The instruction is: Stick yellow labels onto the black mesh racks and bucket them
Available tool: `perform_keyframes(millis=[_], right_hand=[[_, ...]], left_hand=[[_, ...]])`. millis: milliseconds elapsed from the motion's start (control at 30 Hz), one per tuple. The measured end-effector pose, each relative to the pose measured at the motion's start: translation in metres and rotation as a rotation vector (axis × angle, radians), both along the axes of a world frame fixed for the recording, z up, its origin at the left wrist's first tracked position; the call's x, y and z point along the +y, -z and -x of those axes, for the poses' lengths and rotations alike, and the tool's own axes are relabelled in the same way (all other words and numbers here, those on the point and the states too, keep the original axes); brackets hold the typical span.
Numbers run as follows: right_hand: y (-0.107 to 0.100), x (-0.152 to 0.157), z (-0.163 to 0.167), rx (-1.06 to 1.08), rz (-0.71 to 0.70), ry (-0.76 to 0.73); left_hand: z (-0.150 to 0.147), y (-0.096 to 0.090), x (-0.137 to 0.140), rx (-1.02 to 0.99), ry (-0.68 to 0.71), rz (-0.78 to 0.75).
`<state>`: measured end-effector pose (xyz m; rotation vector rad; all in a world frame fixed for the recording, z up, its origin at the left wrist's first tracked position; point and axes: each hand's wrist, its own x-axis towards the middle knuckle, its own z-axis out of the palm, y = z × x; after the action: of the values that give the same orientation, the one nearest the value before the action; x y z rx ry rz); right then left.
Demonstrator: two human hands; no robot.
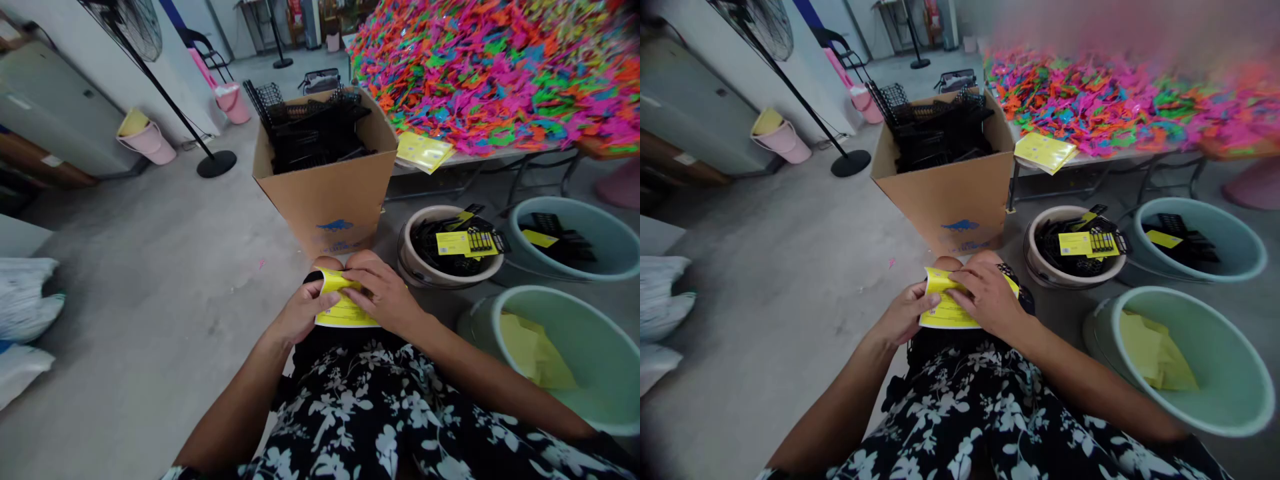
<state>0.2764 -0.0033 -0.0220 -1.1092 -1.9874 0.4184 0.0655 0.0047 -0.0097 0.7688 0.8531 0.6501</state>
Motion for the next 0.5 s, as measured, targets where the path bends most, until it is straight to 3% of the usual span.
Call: perform_keyframes(millis=[200, 500], right_hand=[[-0.008, 0.003, -0.004, 0.047, 0.003, -0.012], [-0.021, 0.007, -0.011, 0.288, 0.399, -0.104]], left_hand=[[0.003, -0.011, -0.001, 0.108, 0.118, -0.154], [0.004, -0.017, -0.003, 0.11, 0.178, -0.187]])
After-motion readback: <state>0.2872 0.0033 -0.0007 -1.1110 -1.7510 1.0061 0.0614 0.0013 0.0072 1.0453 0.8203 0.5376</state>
